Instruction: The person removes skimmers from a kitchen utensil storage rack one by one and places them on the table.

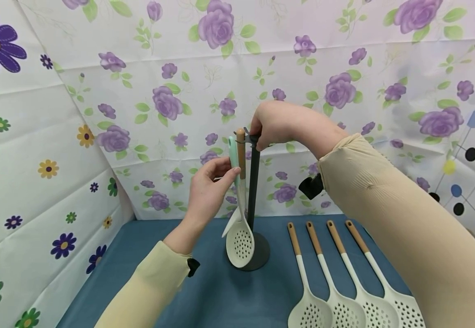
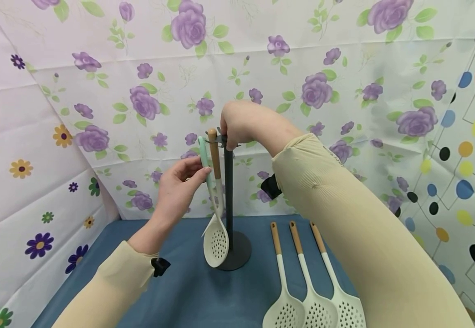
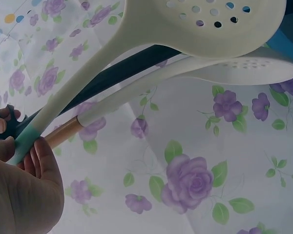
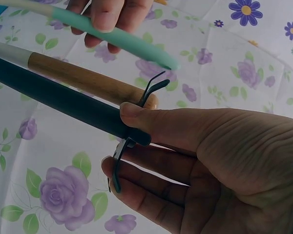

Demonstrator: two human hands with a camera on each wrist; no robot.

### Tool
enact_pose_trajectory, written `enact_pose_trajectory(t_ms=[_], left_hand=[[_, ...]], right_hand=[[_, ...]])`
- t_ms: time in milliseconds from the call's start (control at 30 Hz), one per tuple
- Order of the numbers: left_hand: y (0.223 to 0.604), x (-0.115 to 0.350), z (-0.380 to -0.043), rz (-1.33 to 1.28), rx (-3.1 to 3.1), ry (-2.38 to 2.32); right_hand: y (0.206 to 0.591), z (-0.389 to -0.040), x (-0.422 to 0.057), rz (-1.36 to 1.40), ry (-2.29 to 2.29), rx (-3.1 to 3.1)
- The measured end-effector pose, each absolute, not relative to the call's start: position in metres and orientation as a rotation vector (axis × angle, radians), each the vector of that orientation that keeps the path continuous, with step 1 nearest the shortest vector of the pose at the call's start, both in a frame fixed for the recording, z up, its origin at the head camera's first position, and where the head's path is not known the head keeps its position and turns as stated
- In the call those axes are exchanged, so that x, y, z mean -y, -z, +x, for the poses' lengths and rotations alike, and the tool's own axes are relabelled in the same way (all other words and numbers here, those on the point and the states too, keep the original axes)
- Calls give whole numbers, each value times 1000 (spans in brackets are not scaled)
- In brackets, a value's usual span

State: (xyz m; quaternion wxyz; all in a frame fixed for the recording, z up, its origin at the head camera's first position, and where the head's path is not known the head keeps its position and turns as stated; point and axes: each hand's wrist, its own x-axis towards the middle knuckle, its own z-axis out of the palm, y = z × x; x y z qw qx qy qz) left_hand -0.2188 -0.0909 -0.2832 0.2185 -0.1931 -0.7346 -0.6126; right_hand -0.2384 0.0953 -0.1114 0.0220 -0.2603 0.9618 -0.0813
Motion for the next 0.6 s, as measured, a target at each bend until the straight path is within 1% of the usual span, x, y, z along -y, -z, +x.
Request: enact_pose_trajectory(t_ms=[333, 600], left_hand=[[284, 108, -214, -499, 2069, 1674], [287, 127, -211, -384, 2159, 1626]], right_hand=[[112, -238, -96, -798, 267, -2985], [112, -238, -96, -810, 278, -2985]])
